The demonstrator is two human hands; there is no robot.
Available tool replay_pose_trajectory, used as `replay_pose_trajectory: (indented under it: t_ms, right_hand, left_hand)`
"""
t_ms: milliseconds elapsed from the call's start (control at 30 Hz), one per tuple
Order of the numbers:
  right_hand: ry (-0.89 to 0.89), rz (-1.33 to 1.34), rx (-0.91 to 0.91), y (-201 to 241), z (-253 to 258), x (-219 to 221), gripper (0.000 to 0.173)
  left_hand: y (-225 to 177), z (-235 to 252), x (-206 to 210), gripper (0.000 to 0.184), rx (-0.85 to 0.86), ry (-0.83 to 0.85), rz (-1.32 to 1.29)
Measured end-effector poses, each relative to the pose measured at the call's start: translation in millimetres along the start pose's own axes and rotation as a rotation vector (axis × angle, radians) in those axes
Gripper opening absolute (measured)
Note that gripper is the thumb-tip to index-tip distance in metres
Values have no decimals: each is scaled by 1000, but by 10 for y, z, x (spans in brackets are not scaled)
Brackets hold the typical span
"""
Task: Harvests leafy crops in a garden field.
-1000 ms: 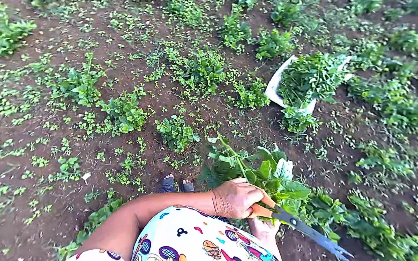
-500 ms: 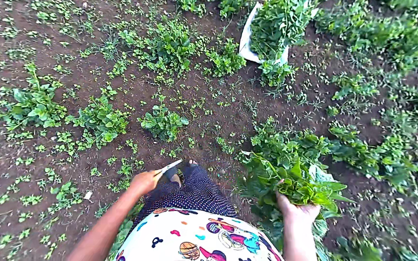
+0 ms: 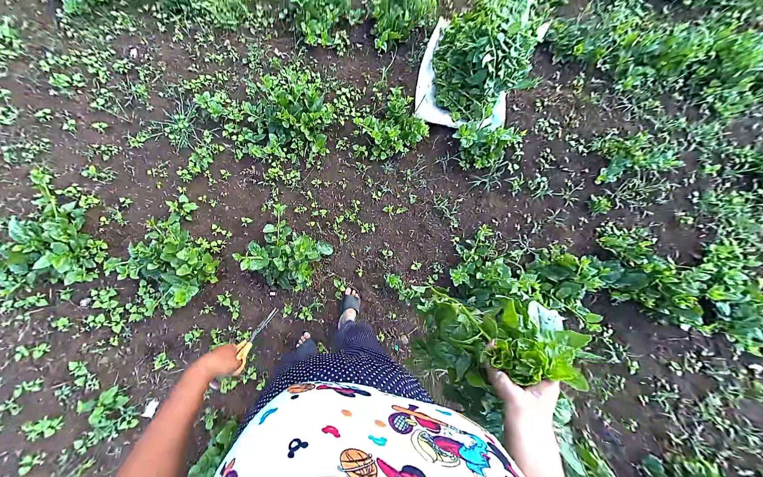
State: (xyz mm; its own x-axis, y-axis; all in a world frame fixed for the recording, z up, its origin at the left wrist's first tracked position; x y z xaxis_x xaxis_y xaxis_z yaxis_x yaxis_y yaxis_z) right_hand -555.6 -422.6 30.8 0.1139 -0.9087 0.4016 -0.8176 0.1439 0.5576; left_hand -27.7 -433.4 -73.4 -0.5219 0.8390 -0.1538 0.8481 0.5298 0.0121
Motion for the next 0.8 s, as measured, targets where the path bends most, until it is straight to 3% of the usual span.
replay_pose_trajectory:
  t_ms: [200, 300, 400, 567, 800]
  right_hand:
    - [16, -27, 111, -67, 426, 559, 47]
    - [0, -44, 149, -112, 615, 898, 46]
    - [5, -81, 173, -191, 801, 1250, 46]
    - [-6, -80, 207, -400, 1086, 1873, 44]
    - [-51, -34, 158, -786, 1682, 2999, 42]
  left_hand:
    - [-785, 131, -634, 33, 55, -74, 9]
    - [-958, 218, -776, 33, 105, -170, 1]
    - [-1045, 326, -861, 34, 107, -190, -51]
    - [-1026, 460, -1147, 40, -39, -38, -86]
    - [-1126, 927, -2359, 37, -122, -63, -142]
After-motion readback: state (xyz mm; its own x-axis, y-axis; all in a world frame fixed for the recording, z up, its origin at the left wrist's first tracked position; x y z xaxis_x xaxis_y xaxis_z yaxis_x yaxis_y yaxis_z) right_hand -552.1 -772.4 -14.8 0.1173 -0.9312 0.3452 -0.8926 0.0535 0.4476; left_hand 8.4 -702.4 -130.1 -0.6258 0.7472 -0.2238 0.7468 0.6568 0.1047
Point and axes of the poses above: each hand's wrist, its own z-axis towards the middle knuckle, its own x-axis out of the palm, y = z × x, the point moved 2 cm from there along z, towards the middle knuckle
